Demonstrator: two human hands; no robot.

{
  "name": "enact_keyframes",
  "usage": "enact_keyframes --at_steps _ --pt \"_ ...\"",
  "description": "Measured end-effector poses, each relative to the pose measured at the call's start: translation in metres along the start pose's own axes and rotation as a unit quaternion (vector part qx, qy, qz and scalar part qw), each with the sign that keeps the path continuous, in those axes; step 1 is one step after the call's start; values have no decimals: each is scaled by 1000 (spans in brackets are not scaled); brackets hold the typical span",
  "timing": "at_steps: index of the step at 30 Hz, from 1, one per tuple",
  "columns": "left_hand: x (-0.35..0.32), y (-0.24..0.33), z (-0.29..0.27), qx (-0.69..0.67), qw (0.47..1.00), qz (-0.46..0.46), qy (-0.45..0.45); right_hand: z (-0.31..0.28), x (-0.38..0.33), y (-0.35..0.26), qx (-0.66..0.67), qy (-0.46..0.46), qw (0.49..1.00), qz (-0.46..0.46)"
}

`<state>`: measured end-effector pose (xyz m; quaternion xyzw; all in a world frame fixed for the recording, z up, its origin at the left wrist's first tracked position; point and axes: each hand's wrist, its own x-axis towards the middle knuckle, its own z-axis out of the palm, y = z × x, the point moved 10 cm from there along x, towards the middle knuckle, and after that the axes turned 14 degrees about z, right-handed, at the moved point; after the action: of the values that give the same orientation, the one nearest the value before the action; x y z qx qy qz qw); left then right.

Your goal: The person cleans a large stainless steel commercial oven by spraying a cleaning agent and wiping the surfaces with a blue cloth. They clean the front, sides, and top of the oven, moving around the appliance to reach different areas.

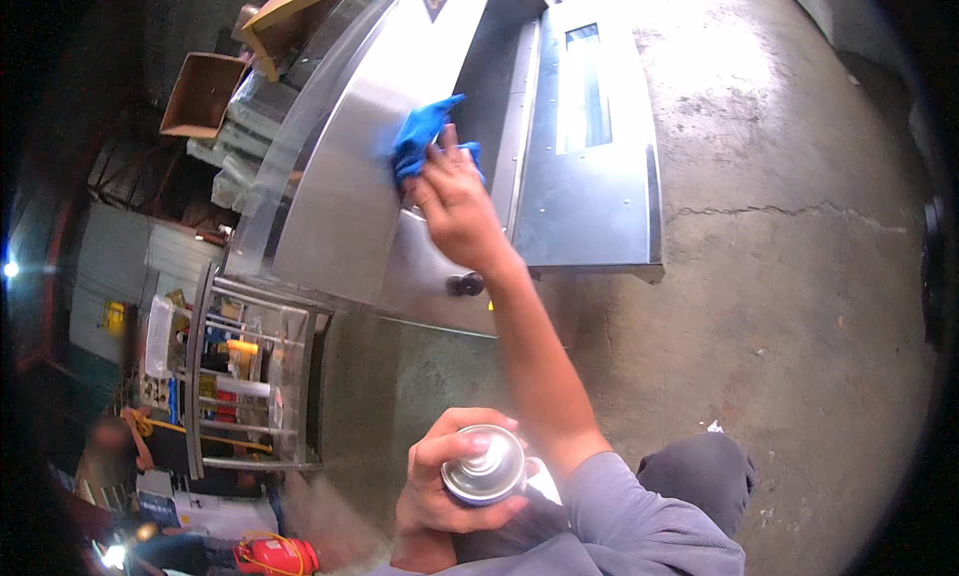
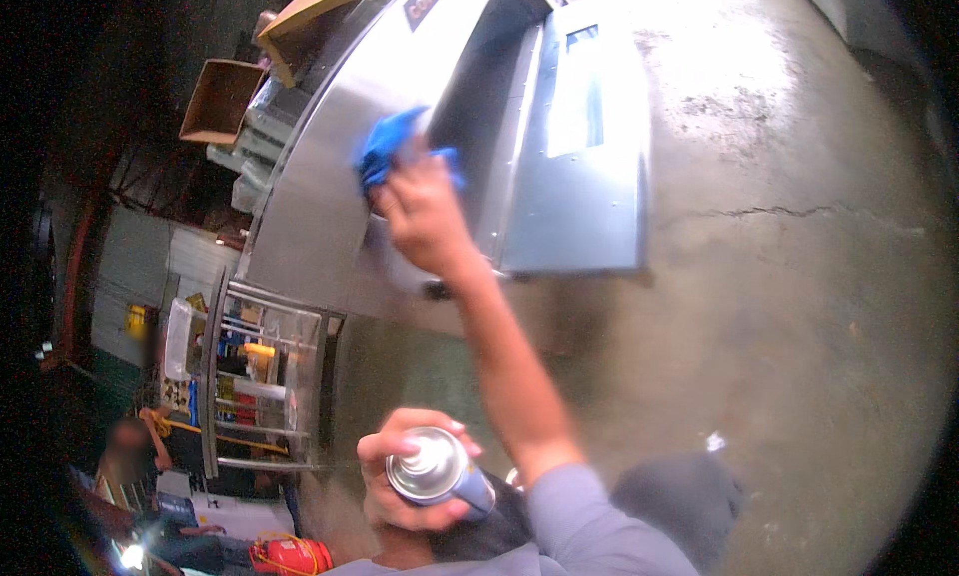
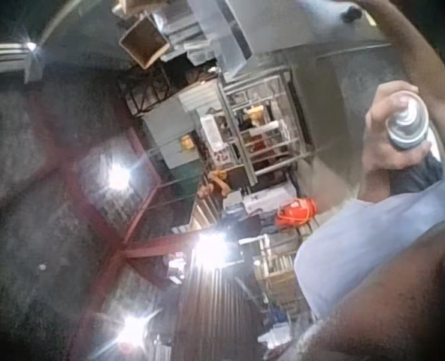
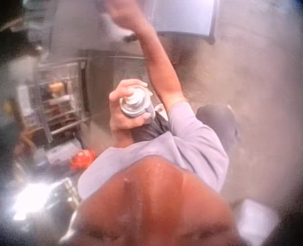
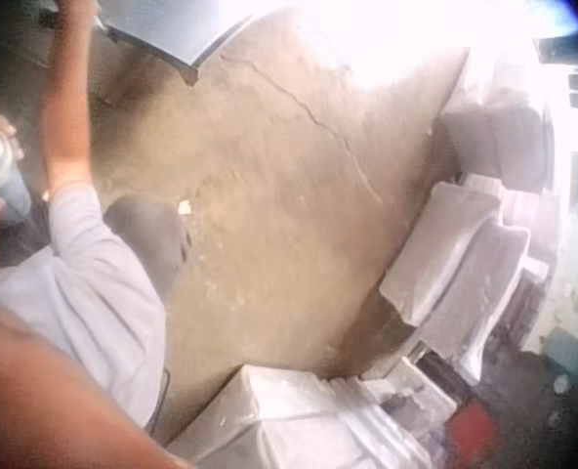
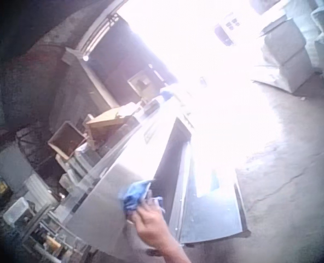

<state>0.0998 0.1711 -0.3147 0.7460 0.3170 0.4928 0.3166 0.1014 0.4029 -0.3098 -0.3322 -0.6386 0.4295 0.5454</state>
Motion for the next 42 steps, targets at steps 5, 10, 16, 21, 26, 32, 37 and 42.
enact_keyframes --at_steps 5,10,16,21,26,32,37,42 --pt "1 -4 -3 -8 1000 -4 -5 15 -27 -35 75 -1 986 -147" --pt "-3 11 4 -26 998 44 -20 -13 -7 3 104 105 988 -52" --pt "3 8 5 -20 999 26 -14 1 -25 -37 52 77 984 -154" --pt "2 8 6 6 1000 28 -8 -14 -8 1 84 125 986 -71" --pt "7 3 5 16 998 67 9 -3 -49 50 198 55 978 45" --pt "16 -5 16 86 993 74 -36 -63 -111 150 356 185 865 300" --pt "27 -9 33 65 994 69 -59 -184 -187 177 266 490 817 145" --pt "39 -12 48 56 991 97 -76 -237 -261 294 140 571 692 419"
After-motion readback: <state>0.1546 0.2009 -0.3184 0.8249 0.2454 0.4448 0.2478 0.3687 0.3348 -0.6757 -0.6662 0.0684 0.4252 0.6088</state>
